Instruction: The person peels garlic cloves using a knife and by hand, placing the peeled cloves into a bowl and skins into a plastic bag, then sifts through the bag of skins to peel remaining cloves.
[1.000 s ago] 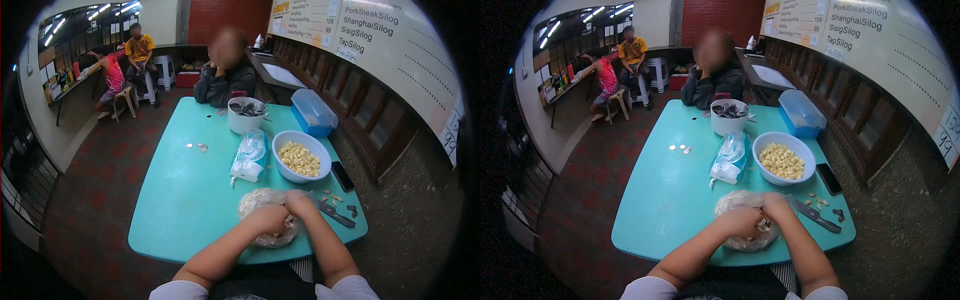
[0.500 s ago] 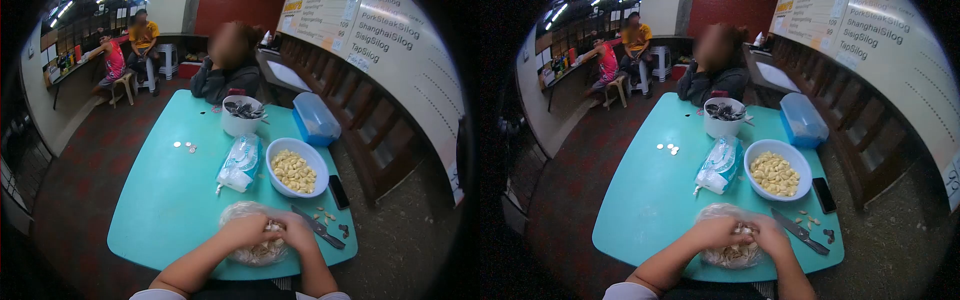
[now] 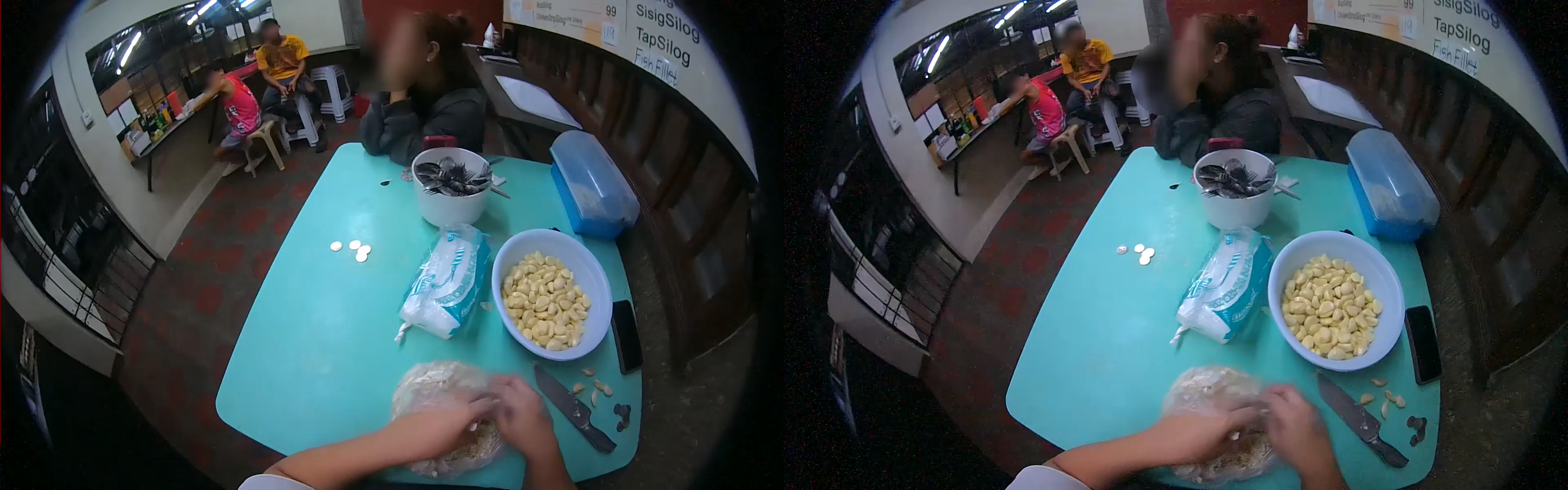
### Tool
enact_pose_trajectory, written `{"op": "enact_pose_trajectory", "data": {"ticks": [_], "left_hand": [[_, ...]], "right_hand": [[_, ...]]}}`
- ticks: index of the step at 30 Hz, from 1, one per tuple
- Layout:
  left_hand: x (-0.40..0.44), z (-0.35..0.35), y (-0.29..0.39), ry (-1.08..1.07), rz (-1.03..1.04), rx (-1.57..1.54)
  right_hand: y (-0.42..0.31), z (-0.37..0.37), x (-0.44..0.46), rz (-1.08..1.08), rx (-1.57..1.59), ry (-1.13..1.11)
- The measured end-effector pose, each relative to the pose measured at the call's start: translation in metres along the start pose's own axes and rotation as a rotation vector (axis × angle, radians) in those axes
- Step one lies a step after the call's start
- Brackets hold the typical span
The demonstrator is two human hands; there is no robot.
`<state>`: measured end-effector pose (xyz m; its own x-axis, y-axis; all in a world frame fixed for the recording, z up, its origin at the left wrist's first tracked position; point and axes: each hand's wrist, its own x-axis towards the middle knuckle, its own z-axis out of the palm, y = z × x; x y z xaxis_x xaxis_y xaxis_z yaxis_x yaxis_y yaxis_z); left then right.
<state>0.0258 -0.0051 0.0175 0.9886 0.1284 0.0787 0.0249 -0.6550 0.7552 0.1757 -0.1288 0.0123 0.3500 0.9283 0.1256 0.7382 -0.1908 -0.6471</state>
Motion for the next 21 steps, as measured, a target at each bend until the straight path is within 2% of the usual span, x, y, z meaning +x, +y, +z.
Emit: {"op": "enact_pose_trajectory", "data": {"ticks": [1, 4, 8, 10, 12, 14, 19, 21], "left_hand": [[0.002, 0.000, -0.001, 0.004, 0.049, 0.016], [0.006, -0.003, 0.001, -0.051, -0.017, -0.076], [0.007, -0.005, 0.000, 0.016, -0.051, -0.031], [0.010, -0.010, 0.008, 0.036, -0.061, 0.027], [0.012, -0.007, 0.003, -0.030, -0.083, -0.057], [0.014, -0.006, 0.005, 0.039, -0.058, -0.026], [0.014, 0.002, 0.006, 0.156, -0.140, -0.244], [0.008, 0.005, 0.011, 0.193, -0.247, -0.479]], "right_hand": [[-0.004, -0.001, 0.000, 0.015, 0.045, 0.000], [-0.008, -0.006, -0.003, 0.006, 0.096, -0.005], [0.000, -0.001, -0.008, -0.004, 0.101, 0.021], [0.001, -0.012, -0.010, 0.062, 0.187, -0.074], [0.003, -0.013, -0.010, 0.050, 0.244, 0.012], [0.010, -0.006, -0.011, 0.056, 0.335, 0.088], [0.005, 0.008, -0.016, 0.256, 1.103, 0.126], [0.005, 0.005, -0.017, 0.235, 1.217, 0.076]]}}
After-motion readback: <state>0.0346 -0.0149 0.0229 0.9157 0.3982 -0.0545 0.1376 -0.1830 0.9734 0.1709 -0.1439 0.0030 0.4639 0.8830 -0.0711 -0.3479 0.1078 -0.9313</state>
